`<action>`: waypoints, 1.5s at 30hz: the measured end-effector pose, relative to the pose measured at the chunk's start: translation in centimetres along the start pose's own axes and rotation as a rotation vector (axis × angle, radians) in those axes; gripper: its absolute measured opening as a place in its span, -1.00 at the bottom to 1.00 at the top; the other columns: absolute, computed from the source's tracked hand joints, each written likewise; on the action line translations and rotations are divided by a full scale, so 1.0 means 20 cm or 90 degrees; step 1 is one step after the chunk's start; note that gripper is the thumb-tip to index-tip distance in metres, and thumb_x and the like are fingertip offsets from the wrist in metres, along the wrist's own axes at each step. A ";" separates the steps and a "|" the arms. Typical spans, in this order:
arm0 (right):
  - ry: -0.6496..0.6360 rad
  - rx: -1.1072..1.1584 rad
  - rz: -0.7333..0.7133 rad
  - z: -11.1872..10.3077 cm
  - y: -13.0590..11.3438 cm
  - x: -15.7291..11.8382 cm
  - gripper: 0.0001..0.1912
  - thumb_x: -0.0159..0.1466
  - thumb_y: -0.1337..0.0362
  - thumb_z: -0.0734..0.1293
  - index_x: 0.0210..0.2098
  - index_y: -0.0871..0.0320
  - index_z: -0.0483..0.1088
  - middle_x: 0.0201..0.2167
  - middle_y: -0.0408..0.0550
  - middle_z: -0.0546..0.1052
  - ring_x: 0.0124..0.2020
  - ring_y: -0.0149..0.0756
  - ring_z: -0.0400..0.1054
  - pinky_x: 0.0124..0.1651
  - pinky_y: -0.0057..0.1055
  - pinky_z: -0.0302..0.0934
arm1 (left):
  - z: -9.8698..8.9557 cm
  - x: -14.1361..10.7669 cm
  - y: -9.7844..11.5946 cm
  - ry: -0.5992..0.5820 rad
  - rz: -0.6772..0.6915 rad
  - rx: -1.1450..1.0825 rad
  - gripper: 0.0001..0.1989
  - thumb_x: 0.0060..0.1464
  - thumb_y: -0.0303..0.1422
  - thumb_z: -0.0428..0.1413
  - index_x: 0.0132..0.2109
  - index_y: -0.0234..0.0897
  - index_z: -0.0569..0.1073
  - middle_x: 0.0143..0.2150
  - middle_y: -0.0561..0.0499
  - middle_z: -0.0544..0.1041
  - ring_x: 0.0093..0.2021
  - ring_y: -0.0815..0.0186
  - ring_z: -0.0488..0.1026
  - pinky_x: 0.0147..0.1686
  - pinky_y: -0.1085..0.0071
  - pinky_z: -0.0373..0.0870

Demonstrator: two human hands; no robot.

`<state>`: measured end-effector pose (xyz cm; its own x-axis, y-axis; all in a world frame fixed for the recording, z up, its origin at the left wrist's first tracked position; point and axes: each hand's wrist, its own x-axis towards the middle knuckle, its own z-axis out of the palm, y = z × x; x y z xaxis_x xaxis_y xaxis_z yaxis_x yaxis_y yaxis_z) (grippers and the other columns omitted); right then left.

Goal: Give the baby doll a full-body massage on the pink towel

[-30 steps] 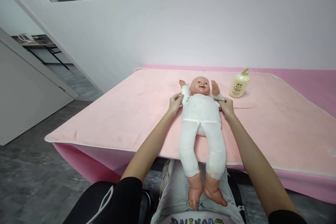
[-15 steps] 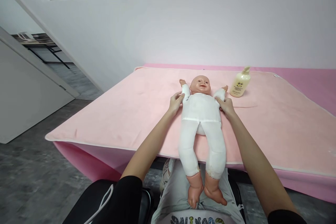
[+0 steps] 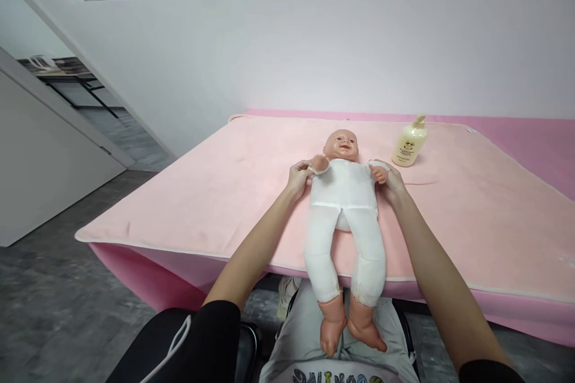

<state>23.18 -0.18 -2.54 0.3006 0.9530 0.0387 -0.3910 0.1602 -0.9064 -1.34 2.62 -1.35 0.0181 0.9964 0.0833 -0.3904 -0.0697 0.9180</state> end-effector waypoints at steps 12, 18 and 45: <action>0.097 -0.209 -0.018 0.07 -0.01 -0.03 -0.79 -0.07 0.22 0.32 -0.43 0.15 0.44 -0.70 -0.24 0.36 -0.65 -0.44 0.17 -0.61 -0.48 0.06 | -0.02 0.02 -0.01 -0.019 0.047 0.126 -0.47 -0.18 -0.26 0.26 0.00 -0.34 0.47 -0.15 -0.11 0.55 -0.26 0.26 0.46 -0.30 0.40 0.36; 0.041 -0.336 -0.058 0.09 -0.03 -0.05 -0.90 -0.06 0.24 0.26 -0.56 0.14 0.31 -0.68 -0.23 0.32 -0.58 -0.43 0.12 -0.53 -0.48 0.02 | -0.03 0.02 -0.01 -0.033 0.093 0.180 -0.57 -0.11 -0.26 0.21 -0.05 -0.33 0.50 -0.22 -0.05 0.56 -0.30 0.29 0.43 -0.32 0.43 0.34; 0.127 -0.269 -0.039 0.06 -0.02 -0.03 -0.82 -0.03 0.28 0.31 -0.38 0.13 0.36 -0.48 -0.17 0.46 -0.44 -0.37 0.31 -0.40 -0.47 0.21 | -0.02 0.03 0.00 0.018 0.071 0.164 -0.57 -0.19 -0.28 0.25 -0.10 -0.32 0.50 -0.28 -0.06 0.54 -0.36 0.33 0.42 -0.39 0.45 0.32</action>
<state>22.08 -0.45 -1.63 0.4897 0.8702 0.0536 0.0094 0.0562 -0.9984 -1.65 3.18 -1.39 -0.0381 0.9827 0.1815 -0.1418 -0.1851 0.9724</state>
